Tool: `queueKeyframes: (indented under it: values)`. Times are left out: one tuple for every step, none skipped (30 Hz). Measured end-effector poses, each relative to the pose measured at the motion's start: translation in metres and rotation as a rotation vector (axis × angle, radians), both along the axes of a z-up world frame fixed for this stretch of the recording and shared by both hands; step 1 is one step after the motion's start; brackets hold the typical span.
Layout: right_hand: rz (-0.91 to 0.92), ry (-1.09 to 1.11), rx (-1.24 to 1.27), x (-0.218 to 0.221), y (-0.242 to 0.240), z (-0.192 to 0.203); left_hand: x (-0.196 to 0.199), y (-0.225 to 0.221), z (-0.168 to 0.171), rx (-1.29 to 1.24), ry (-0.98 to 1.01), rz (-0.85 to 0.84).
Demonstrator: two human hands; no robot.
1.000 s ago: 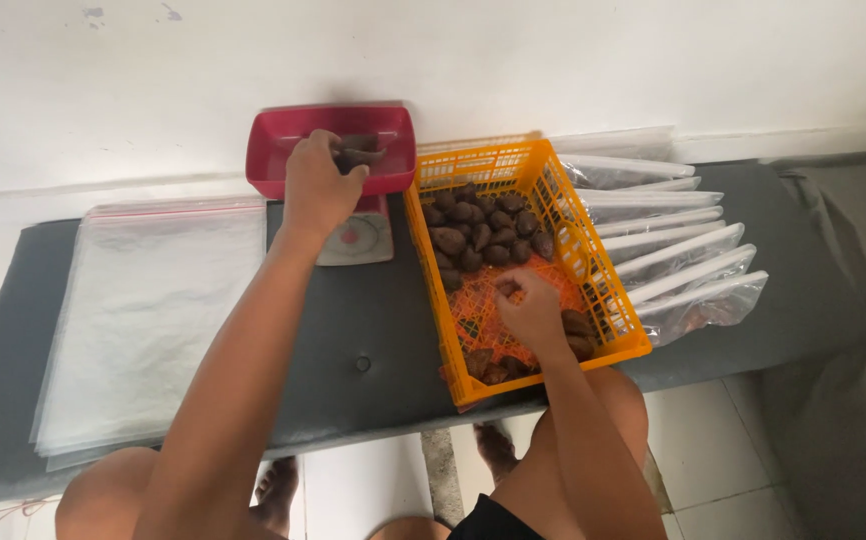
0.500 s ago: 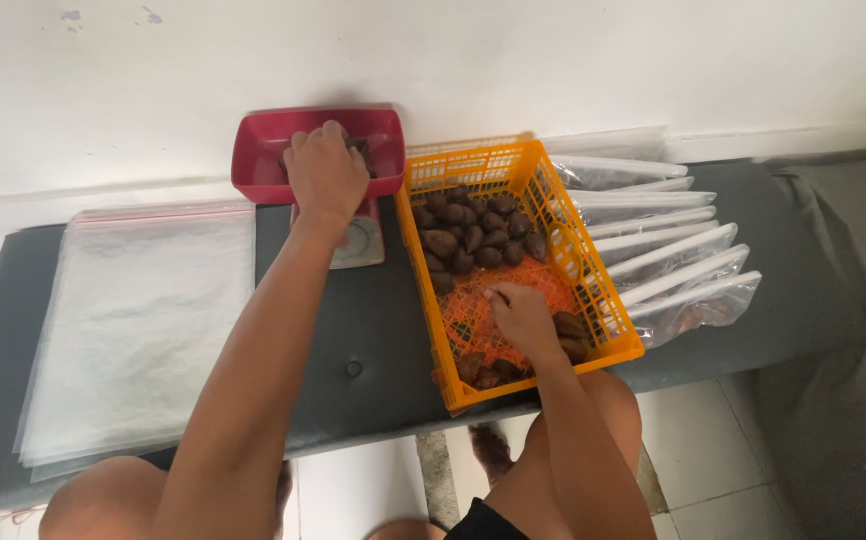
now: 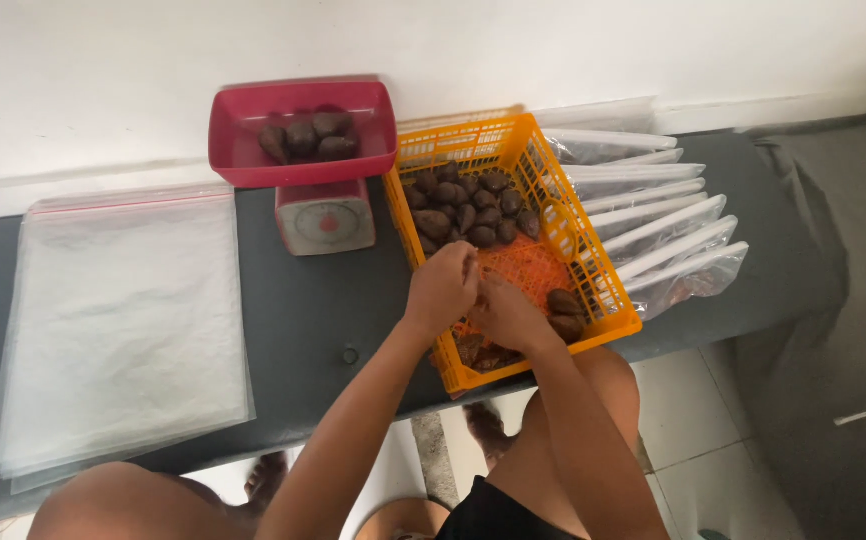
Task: Packing salak fruits into plastic bags, weighing them on a scale, and sealing the bags by rolling the tops.
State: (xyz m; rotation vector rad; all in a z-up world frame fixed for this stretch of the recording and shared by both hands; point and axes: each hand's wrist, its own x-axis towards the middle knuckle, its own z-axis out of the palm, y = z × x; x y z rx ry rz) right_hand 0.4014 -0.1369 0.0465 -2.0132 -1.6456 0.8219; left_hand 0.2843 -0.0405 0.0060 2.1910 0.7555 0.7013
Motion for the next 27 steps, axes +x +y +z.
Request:
queueKeyframes:
  values:
    - [-0.001,-0.003,-0.002,0.005,-0.002,-0.014,0.002,-0.002,-0.005,-0.002,-0.003,-0.001]
    - [0.031,-0.063,-0.052,0.010,-0.003,-0.028,0.003,-0.003,-0.009,0.129,0.070,0.008]
    - [0.064,-0.123,-0.101,0.014,-0.004,-0.042,0.005,-0.005,-0.014,0.260,0.143,0.017]
    - [0.061,-0.120,-0.102,0.018,-0.003,-0.048,0.004,-0.005,-0.017,0.259,0.146,0.014]
    - [0.086,-0.155,-0.167,0.022,-0.002,-0.053,0.004,-0.006,-0.020,0.331,0.157,0.037]
    - [0.110,-0.189,-0.233,0.026,-0.002,-0.059,0.004,-0.007,-0.023,0.402,0.168,0.059]
    - [0.108,-0.185,-0.235,0.020,-0.004,-0.047,0.002,-0.008,-0.024,0.400,0.171,0.056]
    - [0.108,-0.125,-0.246,0.016,-0.005,-0.035,0.002,-0.008,-0.023,0.384,0.144,0.058]
    - [0.109,-0.065,-0.257,0.011,-0.006,-0.023,0.002,-0.008,-0.022,0.367,0.117,0.060]
    - [0.104,-0.064,-0.260,0.010,-0.005,-0.020,0.001,-0.009,-0.019,0.364,0.116,0.056]
    - [0.094,-0.041,-0.249,0.008,-0.005,-0.017,0.000,-0.010,-0.016,0.367,0.115,0.057]
    - [0.086,-0.019,-0.238,0.005,-0.004,-0.014,-0.001,-0.011,-0.013,0.369,0.115,0.061]
    - [0.086,-0.019,-0.241,0.007,-0.005,-0.016,-0.001,-0.013,-0.013,0.366,0.115,0.061]
    - [0.079,-0.024,-0.221,0.008,-0.005,-0.017,-0.001,-0.013,-0.012,0.353,0.106,0.068]
    - [0.072,-0.029,-0.201,0.009,-0.005,-0.018,-0.002,-0.013,-0.011,0.339,0.097,0.075]
    - [0.074,-0.029,-0.200,0.012,-0.005,-0.021,-0.001,-0.013,-0.012,0.341,0.097,0.076]
    - [0.052,-0.068,-0.180,0.016,-0.004,-0.024,-0.001,-0.012,-0.013,0.402,0.130,0.089]
    - [0.029,-0.106,-0.160,0.019,-0.005,-0.027,0.000,-0.013,-0.015,0.462,0.163,0.100]
    - [0.029,-0.106,-0.160,0.023,-0.006,-0.032,0.001,-0.012,-0.018,0.463,0.163,0.100]
    - [-0.015,-0.128,-0.116,0.027,-0.007,-0.038,0.002,-0.012,-0.021,0.455,0.163,0.100]
    - [-0.059,-0.149,-0.072,0.031,-0.008,-0.044,0.004,-0.011,-0.025,0.448,0.163,0.100]
    - [-0.057,-0.148,-0.073,0.036,-0.006,-0.047,0.004,-0.011,-0.024,0.447,0.165,0.102]
    - [-0.060,-0.158,-0.053,0.041,-0.004,-0.051,0.004,-0.010,-0.024,0.438,0.178,0.088]
    - [-0.065,-0.168,-0.034,0.046,-0.002,-0.055,0.005,-0.010,-0.024,0.430,0.190,0.073]
    - [-0.066,-0.167,-0.036,0.042,-0.004,-0.054,0.004,-0.011,-0.022,0.428,0.191,0.071]
    - [-0.044,-0.137,-0.033,0.038,-0.006,-0.053,0.003,-0.012,-0.021,0.418,0.192,0.069]
    - [-0.022,-0.106,-0.031,0.034,-0.007,-0.052,0.002,-0.012,-0.019,0.407,0.193,0.066]
